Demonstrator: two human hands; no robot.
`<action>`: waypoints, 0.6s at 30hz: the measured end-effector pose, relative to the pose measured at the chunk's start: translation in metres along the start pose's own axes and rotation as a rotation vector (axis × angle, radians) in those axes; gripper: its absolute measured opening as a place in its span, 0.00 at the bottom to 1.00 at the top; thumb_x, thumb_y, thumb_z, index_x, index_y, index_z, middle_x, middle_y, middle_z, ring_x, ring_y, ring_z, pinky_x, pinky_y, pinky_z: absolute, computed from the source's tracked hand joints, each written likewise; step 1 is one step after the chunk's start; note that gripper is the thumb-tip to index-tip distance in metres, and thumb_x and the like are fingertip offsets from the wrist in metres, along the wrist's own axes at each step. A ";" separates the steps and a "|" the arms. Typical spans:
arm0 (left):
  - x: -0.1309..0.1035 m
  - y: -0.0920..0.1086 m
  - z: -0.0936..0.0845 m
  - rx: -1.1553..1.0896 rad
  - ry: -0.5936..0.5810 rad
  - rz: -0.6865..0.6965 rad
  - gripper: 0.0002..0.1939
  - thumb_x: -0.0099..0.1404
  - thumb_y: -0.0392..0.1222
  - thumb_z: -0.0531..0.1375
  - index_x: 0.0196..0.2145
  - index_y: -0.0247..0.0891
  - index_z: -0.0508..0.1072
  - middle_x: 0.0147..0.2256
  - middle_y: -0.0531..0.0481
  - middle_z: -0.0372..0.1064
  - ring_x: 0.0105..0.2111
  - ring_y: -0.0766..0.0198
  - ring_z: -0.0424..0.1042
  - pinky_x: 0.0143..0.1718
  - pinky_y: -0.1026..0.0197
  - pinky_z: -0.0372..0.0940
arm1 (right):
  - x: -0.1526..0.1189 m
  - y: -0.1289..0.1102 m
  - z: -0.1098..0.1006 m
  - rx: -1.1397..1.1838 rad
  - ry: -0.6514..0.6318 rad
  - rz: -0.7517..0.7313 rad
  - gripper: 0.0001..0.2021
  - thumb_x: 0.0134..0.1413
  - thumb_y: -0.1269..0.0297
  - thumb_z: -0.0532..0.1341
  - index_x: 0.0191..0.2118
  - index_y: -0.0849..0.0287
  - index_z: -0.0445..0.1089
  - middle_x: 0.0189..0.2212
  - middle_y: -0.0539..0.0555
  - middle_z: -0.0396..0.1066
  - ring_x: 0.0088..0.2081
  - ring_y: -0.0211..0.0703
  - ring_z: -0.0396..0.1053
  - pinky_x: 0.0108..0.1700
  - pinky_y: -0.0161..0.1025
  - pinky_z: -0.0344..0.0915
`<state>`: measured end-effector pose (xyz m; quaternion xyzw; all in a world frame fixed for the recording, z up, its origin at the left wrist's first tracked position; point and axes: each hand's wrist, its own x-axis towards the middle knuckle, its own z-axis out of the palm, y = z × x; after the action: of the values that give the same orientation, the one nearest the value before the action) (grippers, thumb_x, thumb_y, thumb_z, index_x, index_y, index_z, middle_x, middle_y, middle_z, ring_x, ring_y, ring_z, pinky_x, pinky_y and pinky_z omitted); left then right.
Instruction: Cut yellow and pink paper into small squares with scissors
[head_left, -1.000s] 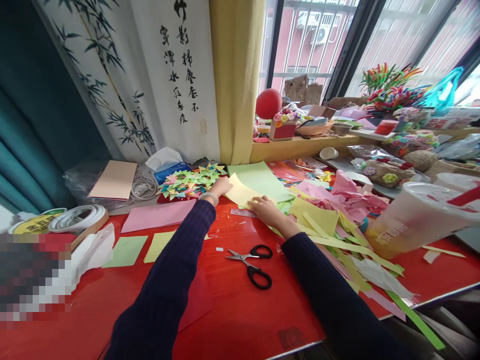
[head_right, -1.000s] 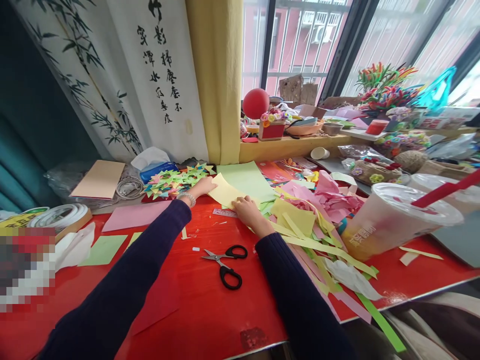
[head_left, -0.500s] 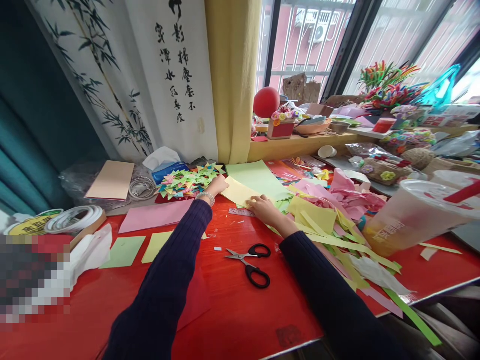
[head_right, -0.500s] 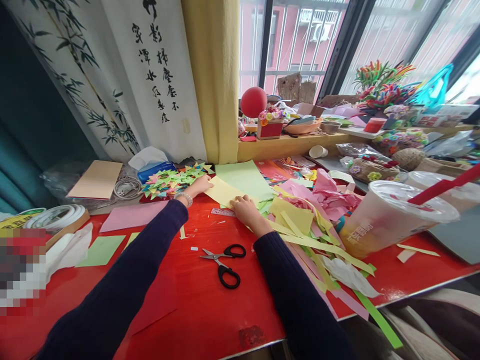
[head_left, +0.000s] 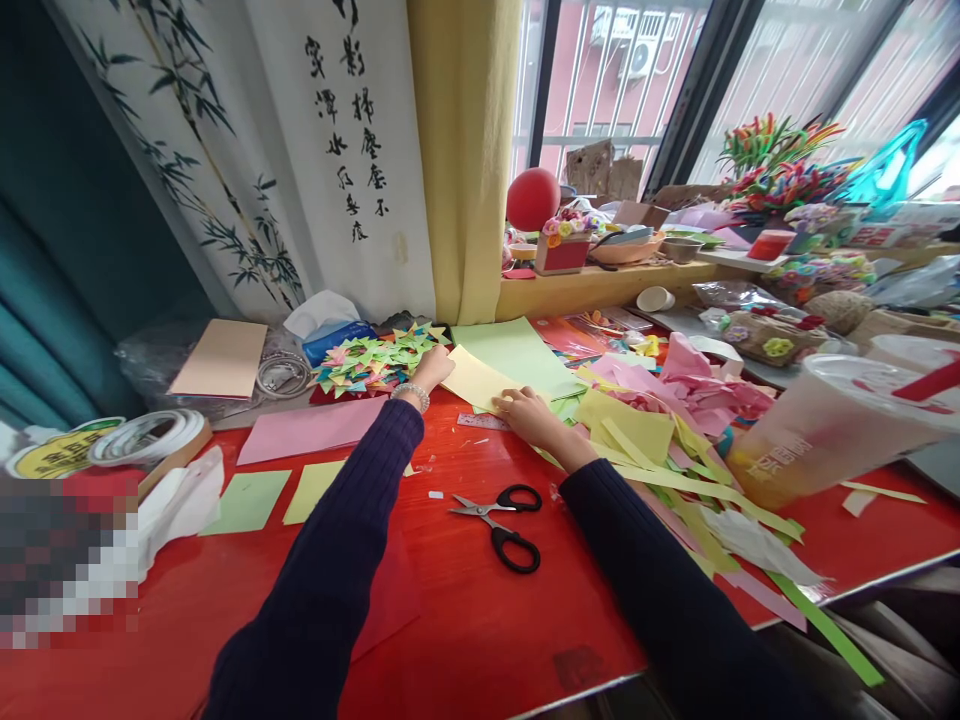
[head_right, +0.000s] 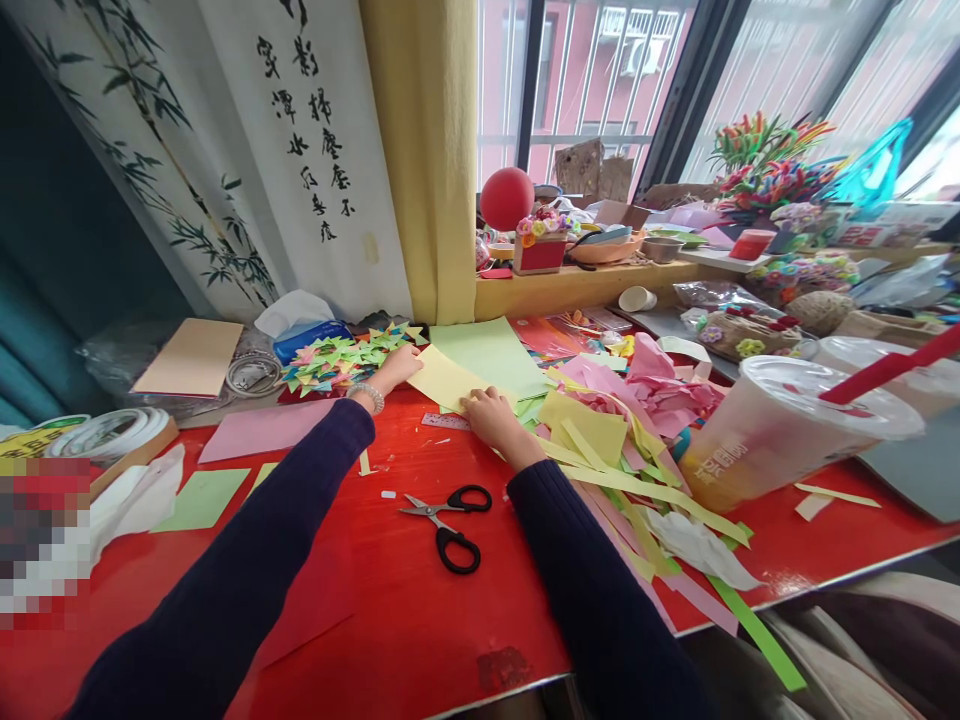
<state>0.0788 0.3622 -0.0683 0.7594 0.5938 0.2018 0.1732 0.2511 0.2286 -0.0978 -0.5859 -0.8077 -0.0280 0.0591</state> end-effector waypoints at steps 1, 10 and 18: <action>0.000 0.000 -0.001 0.010 0.003 0.001 0.16 0.64 0.43 0.56 0.48 0.37 0.65 0.47 0.44 0.64 0.43 0.58 0.67 0.41 0.52 0.65 | 0.000 0.000 0.000 0.000 0.001 0.000 0.17 0.62 0.68 0.45 0.51 0.58 0.65 0.47 0.61 0.64 0.48 0.48 0.58 0.47 0.40 0.55; -0.004 0.014 -0.005 -0.007 0.010 0.069 0.17 0.64 0.43 0.55 0.49 0.35 0.65 0.47 0.44 0.64 0.42 0.58 0.68 0.41 0.50 0.66 | 0.001 0.000 0.000 -0.006 -0.003 -0.001 0.17 0.62 0.68 0.45 0.52 0.58 0.65 0.48 0.62 0.64 0.48 0.48 0.58 0.48 0.41 0.54; -0.015 0.027 -0.003 0.004 -0.037 0.143 0.15 0.64 0.43 0.56 0.47 0.35 0.66 0.46 0.44 0.65 0.42 0.58 0.68 0.41 0.51 0.66 | -0.002 -0.001 0.004 0.015 0.047 0.023 0.17 0.61 0.68 0.46 0.52 0.59 0.63 0.49 0.61 0.63 0.48 0.48 0.58 0.49 0.42 0.55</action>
<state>0.0966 0.3412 -0.0531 0.8037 0.5352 0.1986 0.1678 0.2502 0.2270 -0.1019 -0.5940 -0.7994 -0.0350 0.0831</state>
